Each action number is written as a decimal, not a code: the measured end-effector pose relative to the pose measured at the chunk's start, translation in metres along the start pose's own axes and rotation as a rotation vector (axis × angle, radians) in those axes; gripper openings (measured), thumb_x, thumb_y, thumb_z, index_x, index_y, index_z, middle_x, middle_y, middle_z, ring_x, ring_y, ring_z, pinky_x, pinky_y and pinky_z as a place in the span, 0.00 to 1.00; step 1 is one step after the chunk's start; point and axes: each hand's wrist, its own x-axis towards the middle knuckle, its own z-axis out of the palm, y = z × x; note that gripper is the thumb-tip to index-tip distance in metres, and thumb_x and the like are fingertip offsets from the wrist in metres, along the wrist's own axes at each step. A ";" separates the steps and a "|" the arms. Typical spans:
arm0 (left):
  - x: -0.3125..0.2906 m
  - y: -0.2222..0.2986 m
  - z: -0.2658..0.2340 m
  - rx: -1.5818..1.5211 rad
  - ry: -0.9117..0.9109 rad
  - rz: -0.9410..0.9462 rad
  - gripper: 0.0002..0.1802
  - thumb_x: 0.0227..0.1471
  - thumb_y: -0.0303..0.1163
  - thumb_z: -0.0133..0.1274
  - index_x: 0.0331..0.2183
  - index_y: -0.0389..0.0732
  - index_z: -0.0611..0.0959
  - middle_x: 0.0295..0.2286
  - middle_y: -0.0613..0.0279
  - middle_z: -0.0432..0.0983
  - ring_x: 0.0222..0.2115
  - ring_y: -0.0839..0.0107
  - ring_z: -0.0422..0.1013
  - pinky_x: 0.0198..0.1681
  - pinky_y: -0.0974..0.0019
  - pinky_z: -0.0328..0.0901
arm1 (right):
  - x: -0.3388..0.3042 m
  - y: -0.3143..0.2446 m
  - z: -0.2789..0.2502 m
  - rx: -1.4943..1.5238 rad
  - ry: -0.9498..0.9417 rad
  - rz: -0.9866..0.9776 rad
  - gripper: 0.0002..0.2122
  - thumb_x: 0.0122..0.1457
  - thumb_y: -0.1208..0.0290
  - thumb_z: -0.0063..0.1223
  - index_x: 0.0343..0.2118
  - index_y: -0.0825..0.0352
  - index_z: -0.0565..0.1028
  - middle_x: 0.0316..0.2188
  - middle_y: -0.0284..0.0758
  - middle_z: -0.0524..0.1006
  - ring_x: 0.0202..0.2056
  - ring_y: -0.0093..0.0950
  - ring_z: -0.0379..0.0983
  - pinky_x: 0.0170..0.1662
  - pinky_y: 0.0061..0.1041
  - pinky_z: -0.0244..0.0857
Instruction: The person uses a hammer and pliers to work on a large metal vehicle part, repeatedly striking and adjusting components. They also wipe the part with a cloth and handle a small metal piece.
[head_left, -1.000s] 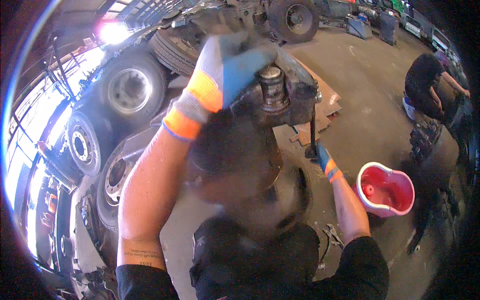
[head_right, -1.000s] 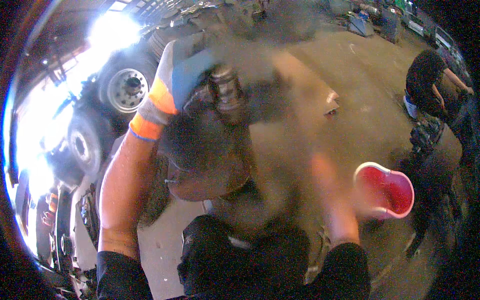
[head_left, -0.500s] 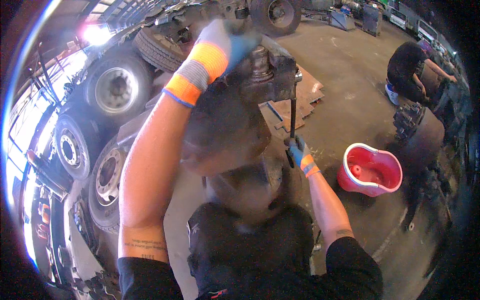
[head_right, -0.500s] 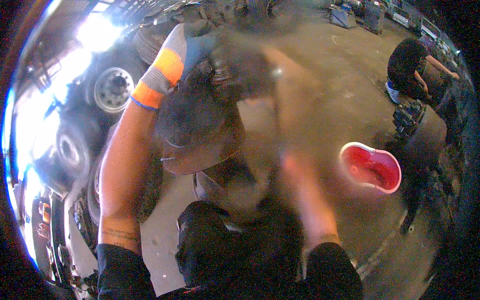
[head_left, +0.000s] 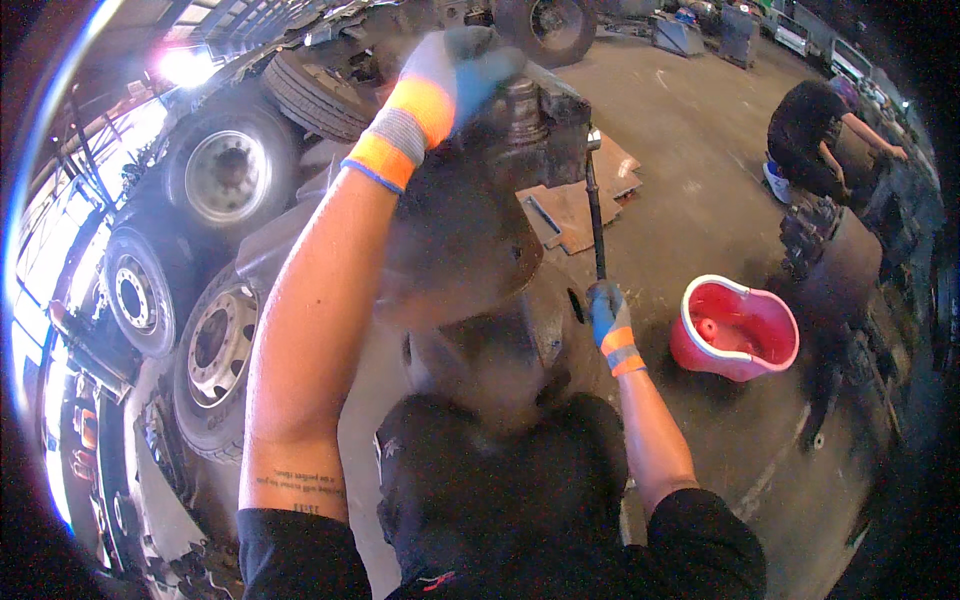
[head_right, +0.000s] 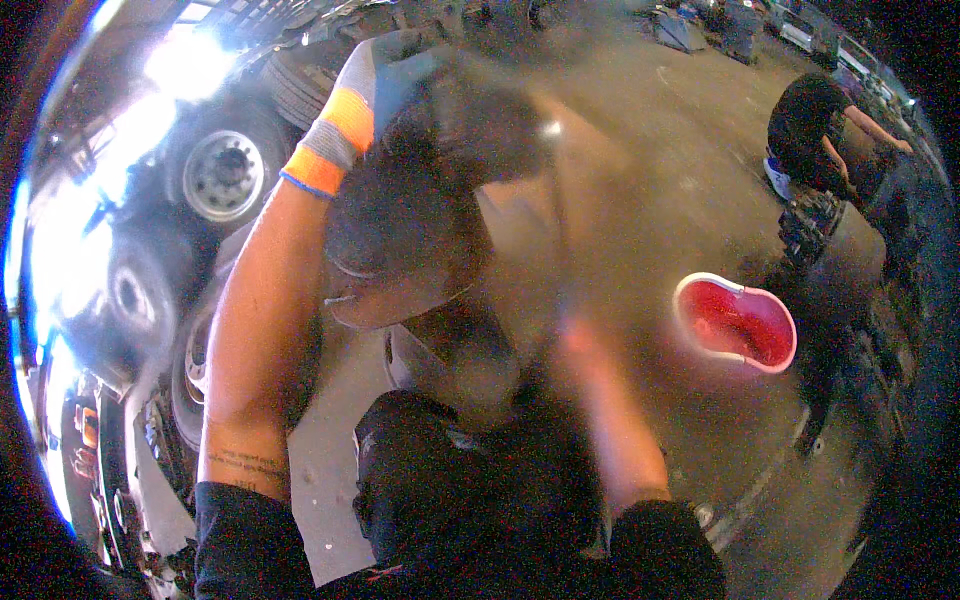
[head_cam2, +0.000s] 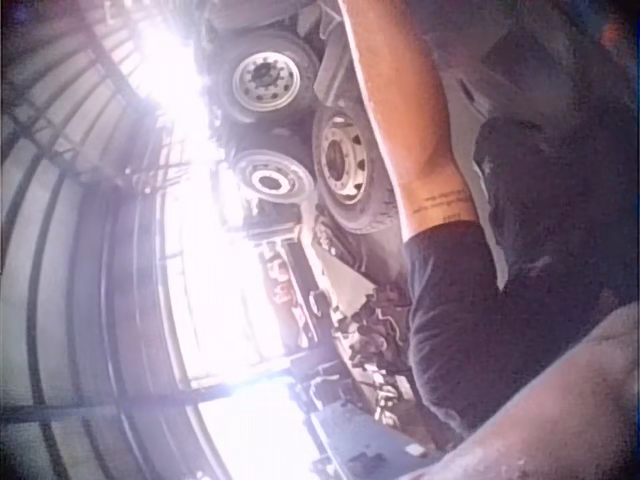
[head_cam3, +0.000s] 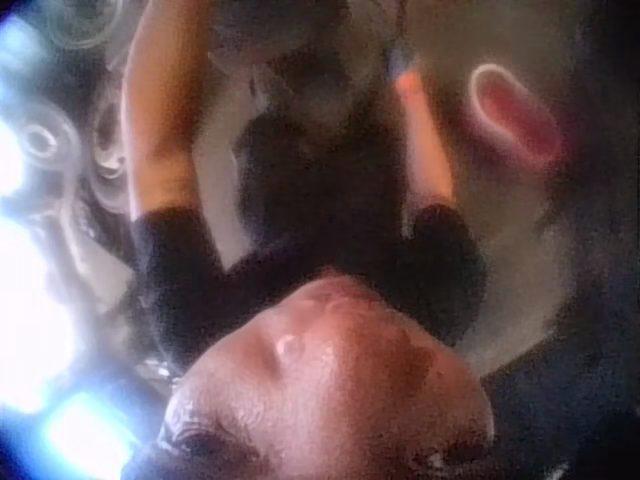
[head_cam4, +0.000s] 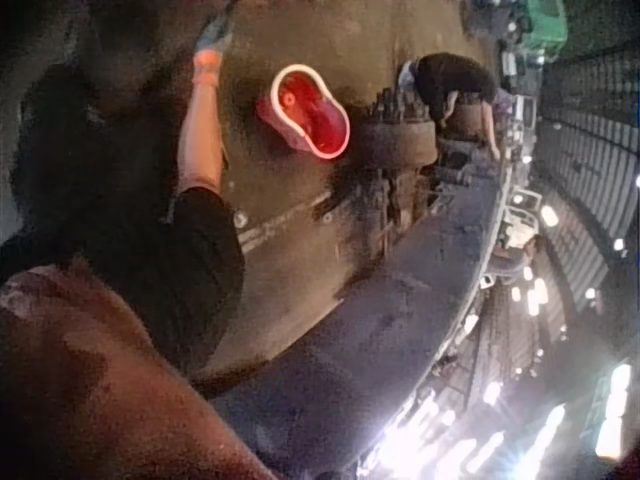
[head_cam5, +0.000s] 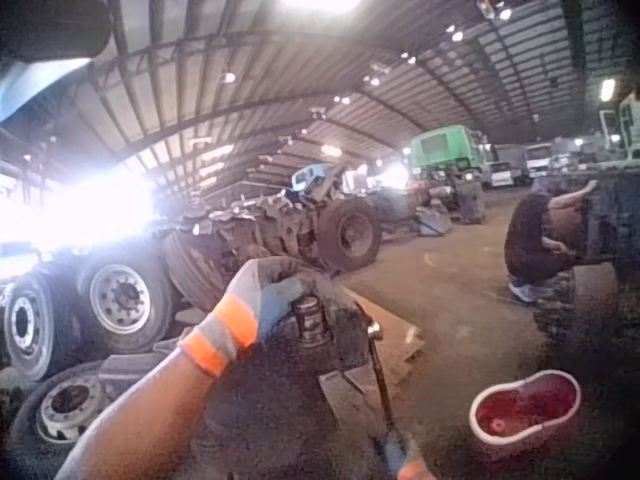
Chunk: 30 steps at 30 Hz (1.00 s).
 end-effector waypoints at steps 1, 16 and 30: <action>-0.002 -0.001 0.000 -0.090 -0.004 -0.038 0.15 0.52 0.36 0.53 0.38 0.35 0.82 0.31 0.61 0.80 0.31 0.77 0.72 0.37 0.71 0.66 | -0.018 -0.029 -0.002 -0.031 0.004 0.029 0.16 0.63 0.54 0.43 0.31 0.63 0.72 0.18 0.24 0.66 0.18 0.17 0.61 0.21 0.21 0.58; 0.011 -0.002 0.011 -0.106 -0.030 0.099 0.14 0.50 0.36 0.53 0.35 0.35 0.83 0.30 0.56 0.80 0.30 0.70 0.74 0.36 0.67 0.67 | -0.045 -0.096 -0.075 -1.096 -0.079 -0.446 0.19 0.65 0.59 0.38 0.23 0.66 0.71 0.12 0.32 0.67 0.15 0.28 0.65 0.18 0.35 0.55; 0.001 0.013 0.008 0.012 0.392 0.093 0.15 0.53 0.40 0.51 0.27 0.39 0.83 0.26 0.48 0.79 0.30 0.55 0.76 0.32 0.64 0.67 | -0.094 -0.203 -0.057 -0.816 -0.258 0.159 0.19 0.63 0.56 0.41 0.19 0.64 0.68 0.11 0.29 0.66 0.13 0.24 0.63 0.16 0.30 0.54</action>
